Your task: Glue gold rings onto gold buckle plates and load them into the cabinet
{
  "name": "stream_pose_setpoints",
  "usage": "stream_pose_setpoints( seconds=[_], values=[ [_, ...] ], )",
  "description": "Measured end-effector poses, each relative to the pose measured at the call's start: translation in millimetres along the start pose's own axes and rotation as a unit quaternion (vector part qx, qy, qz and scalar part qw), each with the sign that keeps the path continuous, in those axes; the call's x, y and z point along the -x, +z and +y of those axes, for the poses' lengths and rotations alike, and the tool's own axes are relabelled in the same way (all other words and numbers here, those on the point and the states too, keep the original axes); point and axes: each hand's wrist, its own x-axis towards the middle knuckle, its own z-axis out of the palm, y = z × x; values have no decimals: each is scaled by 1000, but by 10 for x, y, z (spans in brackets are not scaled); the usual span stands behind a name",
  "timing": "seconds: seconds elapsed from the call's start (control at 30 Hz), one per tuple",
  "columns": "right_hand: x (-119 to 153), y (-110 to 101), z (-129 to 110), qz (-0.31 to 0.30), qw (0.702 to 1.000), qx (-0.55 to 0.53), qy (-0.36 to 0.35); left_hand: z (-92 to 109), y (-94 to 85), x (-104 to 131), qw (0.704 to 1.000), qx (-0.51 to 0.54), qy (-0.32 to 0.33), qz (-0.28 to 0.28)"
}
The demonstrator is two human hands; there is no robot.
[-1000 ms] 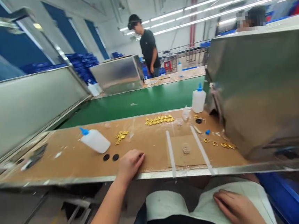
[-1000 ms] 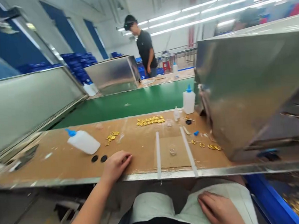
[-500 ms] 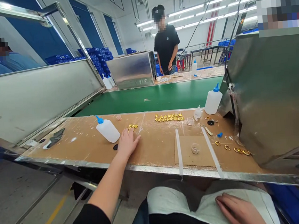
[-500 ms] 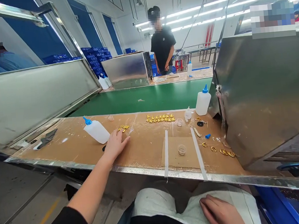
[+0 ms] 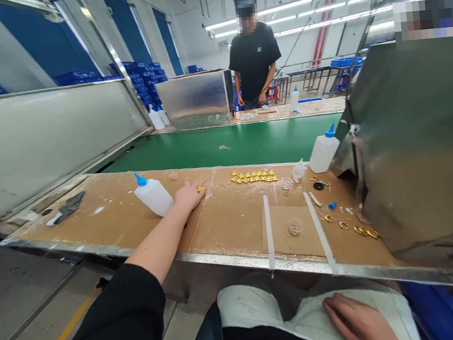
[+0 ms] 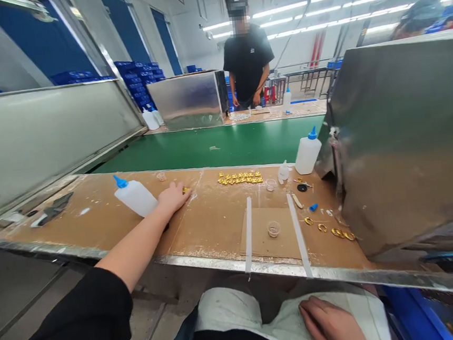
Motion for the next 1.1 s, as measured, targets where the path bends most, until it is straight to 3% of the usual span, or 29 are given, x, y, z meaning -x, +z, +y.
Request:
stream_pose_setpoints(
  seconds=[0.23,0.5,0.7,0.87,1.1],
  values=[
    [-91,-47,-157,-46,997,8,62,23,-24,-96,999,-4,49,-3],
    [-78,-82,-196,-70,995,-2,73,-43,5,-104,997,6,71,17],
    [7,-6,-55,-26,999,10,20,-173,-14,-327,998,55,23,15],
    [2,-31,17,-3,999,46,-24,-332,-77,-551,995,99,-10,-31],
    [-71,-73,19,21,993,90,-66,-404,-134,-573,990,114,6,-83]
  ],
)
